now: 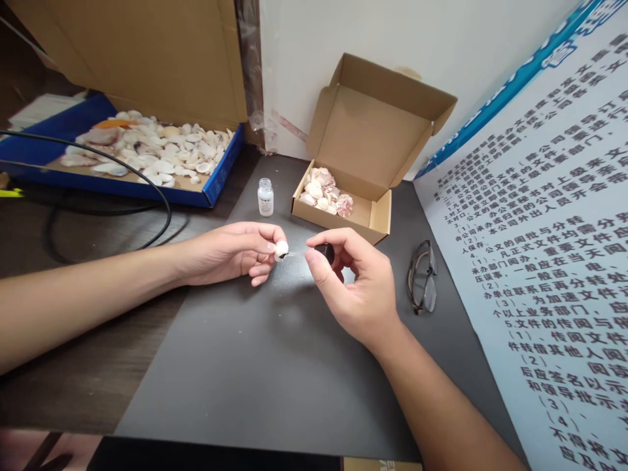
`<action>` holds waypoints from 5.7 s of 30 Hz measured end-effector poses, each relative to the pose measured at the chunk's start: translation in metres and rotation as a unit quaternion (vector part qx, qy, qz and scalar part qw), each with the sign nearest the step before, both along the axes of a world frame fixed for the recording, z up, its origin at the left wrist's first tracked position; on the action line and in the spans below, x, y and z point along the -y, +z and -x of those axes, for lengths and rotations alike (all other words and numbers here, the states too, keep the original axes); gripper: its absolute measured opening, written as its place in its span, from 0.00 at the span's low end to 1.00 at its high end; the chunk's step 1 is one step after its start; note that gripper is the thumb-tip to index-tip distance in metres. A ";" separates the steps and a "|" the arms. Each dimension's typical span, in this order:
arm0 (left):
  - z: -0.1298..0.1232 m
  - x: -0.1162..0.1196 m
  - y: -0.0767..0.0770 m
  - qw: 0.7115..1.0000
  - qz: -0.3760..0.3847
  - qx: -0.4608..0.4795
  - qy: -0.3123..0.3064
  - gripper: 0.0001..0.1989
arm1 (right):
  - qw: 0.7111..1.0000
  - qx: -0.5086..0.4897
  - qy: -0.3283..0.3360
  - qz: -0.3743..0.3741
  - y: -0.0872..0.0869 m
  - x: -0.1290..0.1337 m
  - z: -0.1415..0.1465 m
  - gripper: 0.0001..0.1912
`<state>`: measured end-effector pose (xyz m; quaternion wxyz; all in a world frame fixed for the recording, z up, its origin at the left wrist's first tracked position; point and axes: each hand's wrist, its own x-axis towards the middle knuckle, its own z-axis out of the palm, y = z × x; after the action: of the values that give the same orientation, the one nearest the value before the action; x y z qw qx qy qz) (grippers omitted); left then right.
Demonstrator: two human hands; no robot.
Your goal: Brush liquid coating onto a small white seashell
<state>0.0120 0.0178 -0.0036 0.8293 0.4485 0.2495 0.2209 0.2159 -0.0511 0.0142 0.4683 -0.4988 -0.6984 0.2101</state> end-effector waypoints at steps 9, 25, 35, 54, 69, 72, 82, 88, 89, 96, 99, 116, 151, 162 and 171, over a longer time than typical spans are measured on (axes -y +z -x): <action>0.000 -0.001 -0.001 1.000 0.004 0.010 0.009 0.01 | 1.000 0.005 0.001 0.016 0.003 -0.002 0.000 0.03; 0.000 -0.001 -0.002 1.000 0.005 0.011 0.004 0.01 | 0.998 -0.025 0.004 0.051 0.002 -0.005 -0.005 0.03; 0.000 0.001 -0.001 1.000 -0.008 -0.006 -0.003 0.01 | 0.996 -0.068 0.025 0.056 -0.001 -0.005 -0.006 0.05; -0.001 0.002 0.000 0.999 -0.039 -0.032 -0.010 0.05 | 0.993 -0.092 0.009 0.068 -0.002 -0.008 -0.005 0.07; -0.002 0.003 0.001 0.999 -0.031 -0.032 -0.006 0.04 | 0.994 -0.086 0.022 0.064 -0.002 -0.005 -0.003 0.08; -0.002 0.002 0.001 0.999 -0.026 -0.027 -0.002 0.03 | 0.997 -0.063 0.006 0.052 -0.001 -0.005 -0.003 0.08; -0.001 0.003 -0.001 0.998 -0.044 -0.034 -0.015 0.05 | 0.992 -0.106 0.021 0.060 -0.001 -0.007 -0.003 0.08; -0.001 0.003 -0.001 0.998 -0.050 -0.042 -0.023 0.06 | 0.994 -0.085 0.023 0.062 -0.001 -0.006 -0.003 0.09; -0.001 0.003 -0.001 0.997 -0.051 -0.042 -0.024 0.07 | 0.993 -0.098 0.028 0.062 0.000 -0.006 -0.003 0.08; 0.000 0.002 -0.003 0.998 -0.051 -0.039 -0.025 0.06 | 0.994 -0.084 0.031 0.066 0.000 -0.006 -0.004 0.08; -0.001 0.003 -0.002 0.998 -0.044 -0.031 -0.019 0.04 | 0.990 -0.110 0.044 0.074 -0.001 -0.007 -0.005 0.06; -0.002 0.002 0.000 1.000 -0.026 -0.016 -0.003 0.01 | 0.984 -0.143 0.061 0.084 -0.001 -0.006 -0.004 0.06; 0.000 0.000 -0.002 1.000 0.002 0.020 -0.011 0.01 | 0.988 -0.126 0.049 0.077 0.000 -0.005 -0.004 0.06; 0.001 0.000 -0.001 1.000 -0.005 0.011 -0.012 0.01 | 0.997 -0.048 0.020 0.063 0.000 -0.003 -0.002 0.08; 0.001 0.000 -0.001 1.000 -0.005 0.006 -0.013 0.02 | 0.983 -0.148 0.058 0.088 0.000 -0.005 -0.003 0.05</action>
<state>0.0114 0.0174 -0.0044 0.8314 0.4542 0.2380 0.2143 0.2192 -0.0465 0.0140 0.5075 -0.4599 -0.6279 0.3696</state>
